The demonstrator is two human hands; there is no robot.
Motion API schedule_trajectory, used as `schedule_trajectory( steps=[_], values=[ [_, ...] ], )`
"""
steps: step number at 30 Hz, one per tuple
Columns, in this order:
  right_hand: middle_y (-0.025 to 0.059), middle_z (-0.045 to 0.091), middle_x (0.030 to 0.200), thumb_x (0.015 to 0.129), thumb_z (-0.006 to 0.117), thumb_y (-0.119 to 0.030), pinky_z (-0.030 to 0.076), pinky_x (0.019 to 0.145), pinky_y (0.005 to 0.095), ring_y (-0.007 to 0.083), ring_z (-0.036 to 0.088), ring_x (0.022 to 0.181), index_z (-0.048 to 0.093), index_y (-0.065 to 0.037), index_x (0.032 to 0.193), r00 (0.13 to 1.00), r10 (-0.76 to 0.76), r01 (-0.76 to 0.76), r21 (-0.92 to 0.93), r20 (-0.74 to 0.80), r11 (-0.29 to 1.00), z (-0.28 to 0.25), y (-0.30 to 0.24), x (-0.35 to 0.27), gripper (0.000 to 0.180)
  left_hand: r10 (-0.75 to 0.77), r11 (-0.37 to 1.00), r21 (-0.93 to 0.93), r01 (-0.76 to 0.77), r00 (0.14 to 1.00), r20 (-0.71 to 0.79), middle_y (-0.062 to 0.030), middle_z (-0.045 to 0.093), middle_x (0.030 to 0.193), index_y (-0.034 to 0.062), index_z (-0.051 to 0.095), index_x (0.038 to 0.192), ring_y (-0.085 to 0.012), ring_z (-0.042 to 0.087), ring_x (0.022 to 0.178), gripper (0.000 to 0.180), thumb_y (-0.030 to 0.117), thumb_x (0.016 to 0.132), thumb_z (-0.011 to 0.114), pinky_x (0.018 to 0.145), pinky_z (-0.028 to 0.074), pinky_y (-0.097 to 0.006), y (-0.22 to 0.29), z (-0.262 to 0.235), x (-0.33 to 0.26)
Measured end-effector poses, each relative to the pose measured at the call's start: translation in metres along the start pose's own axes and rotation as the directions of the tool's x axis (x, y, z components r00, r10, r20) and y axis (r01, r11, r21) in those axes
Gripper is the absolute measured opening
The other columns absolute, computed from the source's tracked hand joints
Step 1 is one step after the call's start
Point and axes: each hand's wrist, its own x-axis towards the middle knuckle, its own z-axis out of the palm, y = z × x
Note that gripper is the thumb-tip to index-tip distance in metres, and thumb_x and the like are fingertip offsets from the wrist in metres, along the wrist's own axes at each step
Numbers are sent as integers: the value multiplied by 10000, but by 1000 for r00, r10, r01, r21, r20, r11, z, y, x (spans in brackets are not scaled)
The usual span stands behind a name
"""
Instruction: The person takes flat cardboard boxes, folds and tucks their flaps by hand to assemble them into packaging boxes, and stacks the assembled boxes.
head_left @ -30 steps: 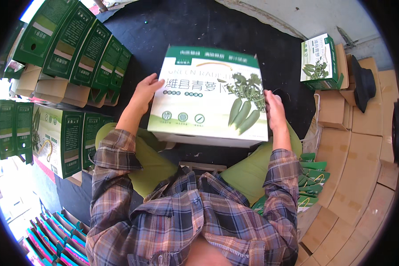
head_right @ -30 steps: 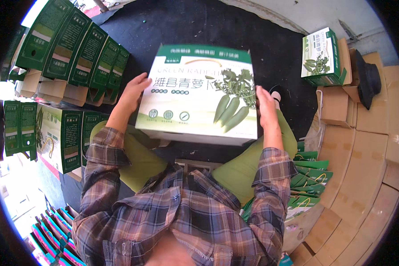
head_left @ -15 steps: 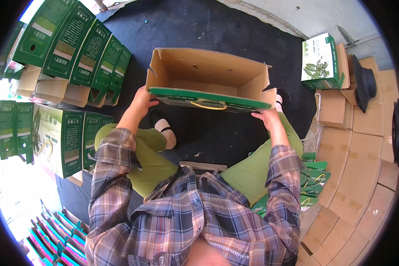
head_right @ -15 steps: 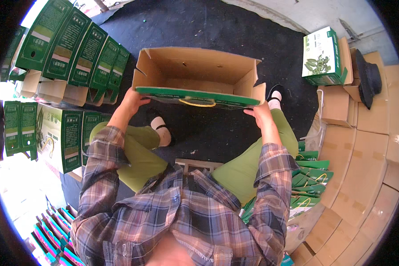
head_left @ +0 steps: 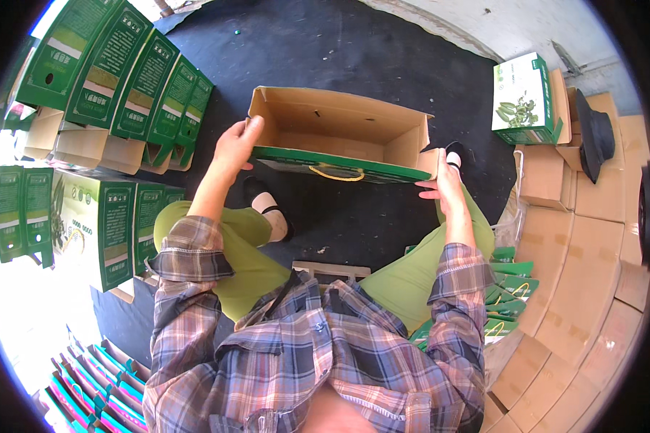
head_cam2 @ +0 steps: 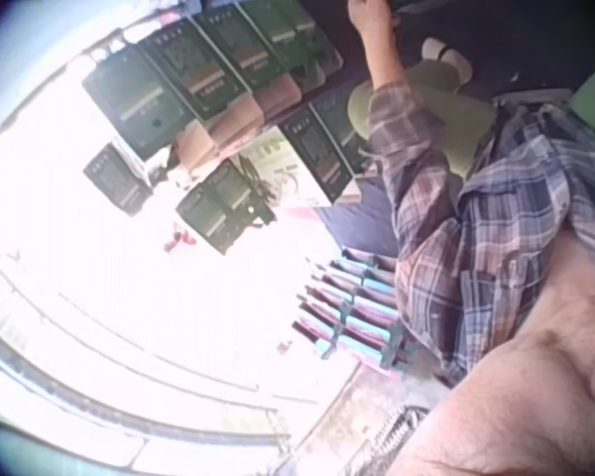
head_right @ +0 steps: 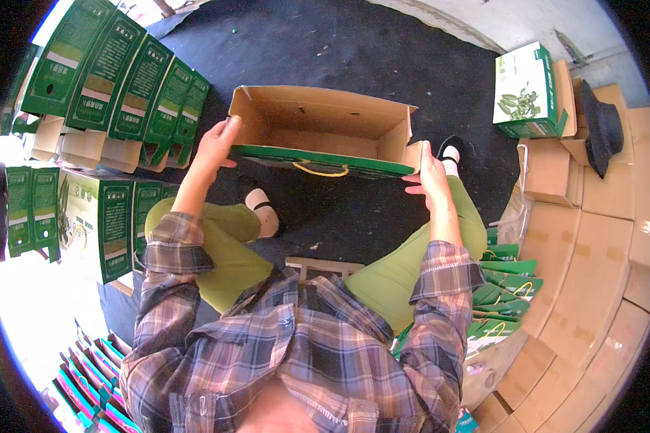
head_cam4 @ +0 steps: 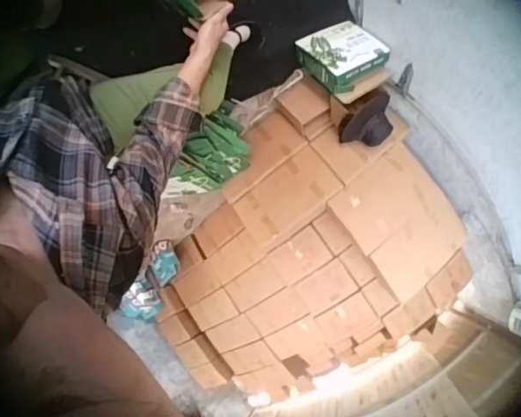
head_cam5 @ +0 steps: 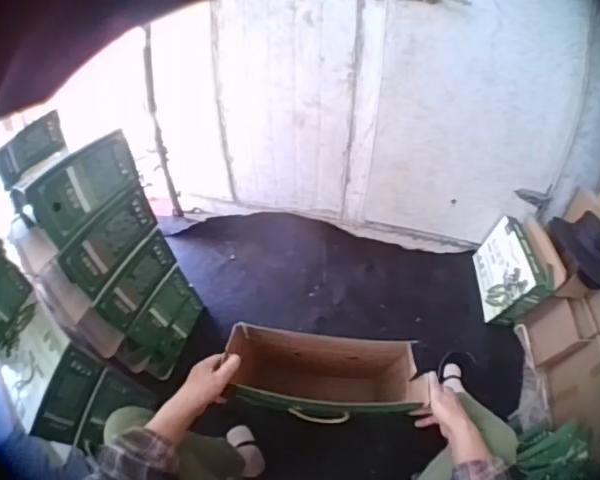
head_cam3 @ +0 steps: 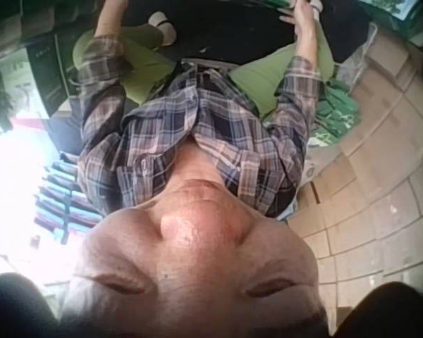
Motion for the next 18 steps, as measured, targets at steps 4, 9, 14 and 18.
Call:
schedule_trajectory(
  steps=[4,9,14,18],
  values=[
    [67,615,931,865,472,-674,475,508,234,180,667,743,559,-52,1179,988,-150,144,-154,-27,978,-8,7,-2,702,-23,983,185,9,997,72,-156,611,1091,58,569,1242,-231,617,971,579,435,807,636,688,551,-370,5,-2,-4],
    [35,616,989,867,613,-409,451,617,229,105,586,802,531,-37,1253,950,-274,301,-195,151,934,-9,2,-10,543,263,873,396,-284,959,107,-202,539,1074,93,479,1343,-328,555,1030,651,174,722,656,922,444,-381,0,-5,-4],
    [37,610,1116,846,644,-196,451,713,227,88,556,893,447,-26,1363,948,-241,282,-200,206,938,-8,-8,-18,579,323,854,375,-360,933,158,-202,505,1094,114,405,1406,-332,543,1031,748,99,702,655,915,445,-381,-10,-2,1],
    [62,588,1144,814,675,-152,478,806,267,109,555,893,401,-32,1403,922,-316,346,-107,226,932,-7,-2,-13,661,325,855,351,-382,922,213,-208,464,1186,50,329,1436,-339,508,1111,849,101,678,709,952,432,-378,-3,-1,-5]
  ],
)
